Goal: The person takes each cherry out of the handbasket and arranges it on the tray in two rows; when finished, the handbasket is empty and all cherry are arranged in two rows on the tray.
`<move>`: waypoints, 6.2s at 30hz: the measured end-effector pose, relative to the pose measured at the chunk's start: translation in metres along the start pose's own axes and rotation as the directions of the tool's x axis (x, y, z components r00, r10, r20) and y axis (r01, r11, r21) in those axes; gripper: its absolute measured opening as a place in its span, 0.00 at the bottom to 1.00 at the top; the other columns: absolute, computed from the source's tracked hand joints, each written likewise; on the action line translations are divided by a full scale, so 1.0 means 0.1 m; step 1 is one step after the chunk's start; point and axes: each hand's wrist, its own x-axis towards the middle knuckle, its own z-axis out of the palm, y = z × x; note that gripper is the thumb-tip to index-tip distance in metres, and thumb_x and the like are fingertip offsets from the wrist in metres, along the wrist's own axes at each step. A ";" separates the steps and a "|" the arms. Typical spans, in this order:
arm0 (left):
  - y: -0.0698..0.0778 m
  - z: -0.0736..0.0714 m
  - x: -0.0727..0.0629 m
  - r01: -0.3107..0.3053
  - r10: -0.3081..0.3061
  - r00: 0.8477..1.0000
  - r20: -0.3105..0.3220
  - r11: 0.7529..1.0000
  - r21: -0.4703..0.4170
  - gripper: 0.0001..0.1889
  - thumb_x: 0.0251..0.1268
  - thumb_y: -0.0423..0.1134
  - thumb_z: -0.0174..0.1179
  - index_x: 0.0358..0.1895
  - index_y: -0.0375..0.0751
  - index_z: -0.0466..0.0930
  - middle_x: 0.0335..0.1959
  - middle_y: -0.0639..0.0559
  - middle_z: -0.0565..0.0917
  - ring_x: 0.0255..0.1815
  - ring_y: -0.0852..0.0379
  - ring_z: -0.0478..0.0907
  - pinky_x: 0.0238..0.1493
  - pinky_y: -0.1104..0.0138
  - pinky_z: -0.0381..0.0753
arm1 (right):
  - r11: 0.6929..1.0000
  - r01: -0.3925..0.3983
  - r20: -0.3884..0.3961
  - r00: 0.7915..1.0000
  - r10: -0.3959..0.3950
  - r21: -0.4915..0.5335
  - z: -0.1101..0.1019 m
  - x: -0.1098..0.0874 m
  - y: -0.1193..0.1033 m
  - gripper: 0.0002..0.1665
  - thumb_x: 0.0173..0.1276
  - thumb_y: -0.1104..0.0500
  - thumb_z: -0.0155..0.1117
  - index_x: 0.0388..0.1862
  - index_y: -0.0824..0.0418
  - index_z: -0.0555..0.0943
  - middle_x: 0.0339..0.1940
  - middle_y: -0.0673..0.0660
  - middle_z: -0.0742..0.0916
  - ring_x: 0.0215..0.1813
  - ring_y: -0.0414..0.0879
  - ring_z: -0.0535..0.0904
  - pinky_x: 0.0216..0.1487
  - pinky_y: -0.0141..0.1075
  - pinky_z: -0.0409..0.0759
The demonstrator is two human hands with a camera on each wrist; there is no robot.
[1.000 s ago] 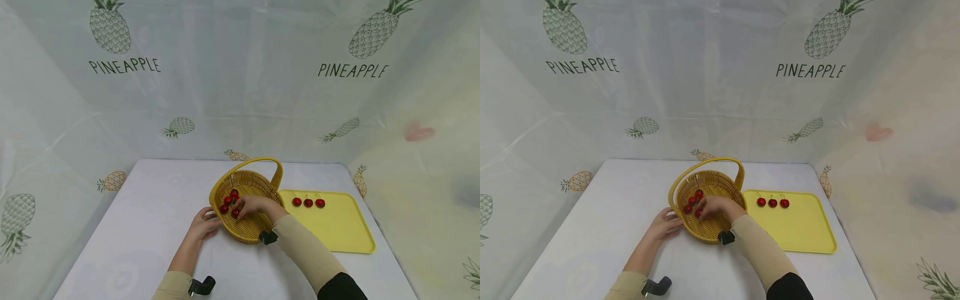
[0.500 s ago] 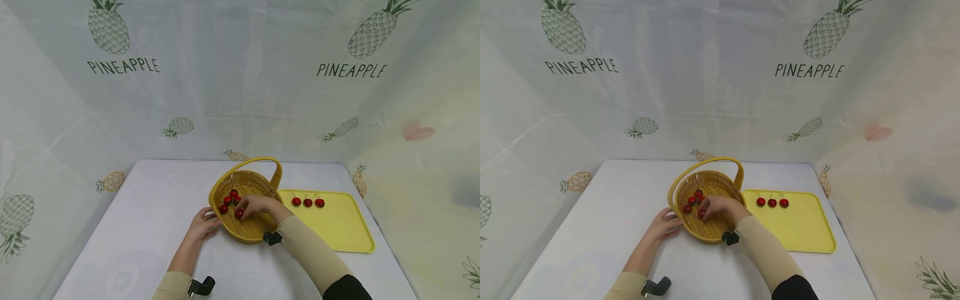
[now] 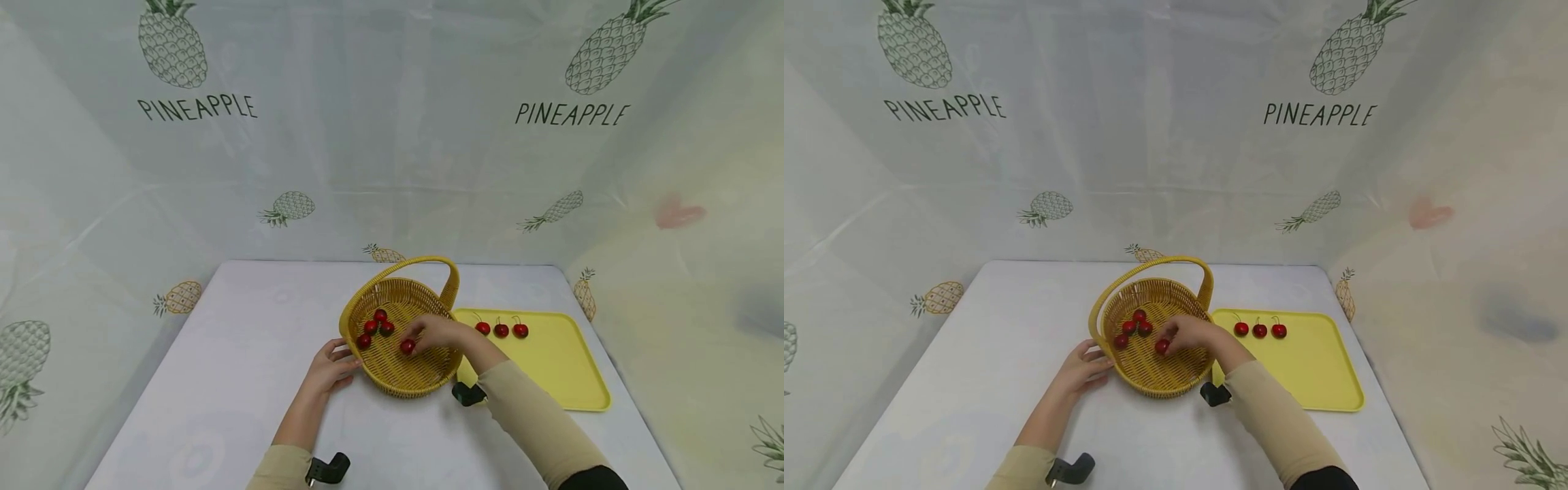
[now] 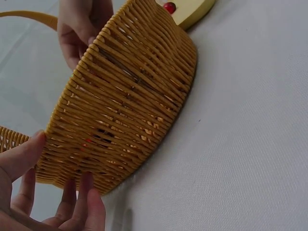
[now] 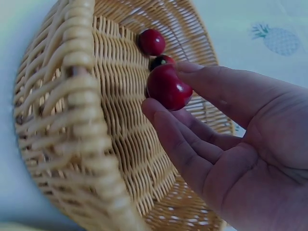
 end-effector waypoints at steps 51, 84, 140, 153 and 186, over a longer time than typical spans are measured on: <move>0.00 0.00 -0.01 0.012 -0.012 1.000 0.014 1.000 -0.019 0.29 0.57 0.25 0.68 0.63 0.35 0.69 0.56 0.35 0.75 0.40 0.53 0.83 0.41 0.53 0.80 | 0.964 -0.076 -0.337 0.928 0.162 0.256 -0.74 -1.31 0.87 0.14 0.67 0.66 0.64 0.50 0.71 0.81 0.50 0.67 0.82 0.43 0.54 0.82 0.46 0.49 0.81; -0.02 -0.01 0.01 0.013 -0.012 1.000 0.019 1.000 -0.023 0.30 0.56 0.27 0.69 0.62 0.36 0.69 0.56 0.35 0.75 0.40 0.52 0.82 0.40 0.53 0.79 | 0.898 -0.158 -0.467 0.810 0.355 0.410 -0.77 -1.60 1.62 0.23 0.73 0.66 0.57 0.60 0.81 0.70 0.44 0.65 0.86 0.38 0.46 0.83 0.41 0.34 0.81; 0.02 0.01 -0.01 0.033 -0.033 0.999 0.005 0.999 -0.021 0.30 0.55 0.27 0.69 0.62 0.37 0.70 0.56 0.36 0.76 0.40 0.53 0.82 0.44 0.50 0.78 | 0.860 -0.269 -0.521 0.704 0.483 0.434 -0.85 -1.38 2.13 0.22 0.71 0.66 0.57 0.59 0.79 0.72 0.36 0.54 0.85 0.31 0.41 0.79 0.34 0.36 0.78; 0.02 0.01 -0.01 0.032 -0.032 0.999 0.013 0.999 -0.019 0.29 0.57 0.26 0.68 0.63 0.36 0.69 0.55 0.36 0.76 0.40 0.53 0.83 0.43 0.51 0.78 | 0.908 -0.269 -0.514 0.756 0.405 0.319 -0.93 -1.51 1.89 0.23 0.74 0.64 0.53 0.61 0.79 0.69 0.44 0.66 0.85 0.38 0.50 0.80 0.42 0.45 0.78; 0.02 0.02 -0.01 0.033 -0.033 0.999 0.004 0.999 -0.019 0.28 0.57 0.25 0.67 0.62 0.37 0.69 0.56 0.36 0.76 0.40 0.52 0.83 0.45 0.49 0.78 | 0.981 -0.092 -0.381 0.912 0.152 0.172 -0.73 -1.03 0.64 0.17 0.69 0.62 0.63 0.55 0.67 0.80 0.54 0.69 0.80 0.37 0.48 0.79 0.28 0.36 0.75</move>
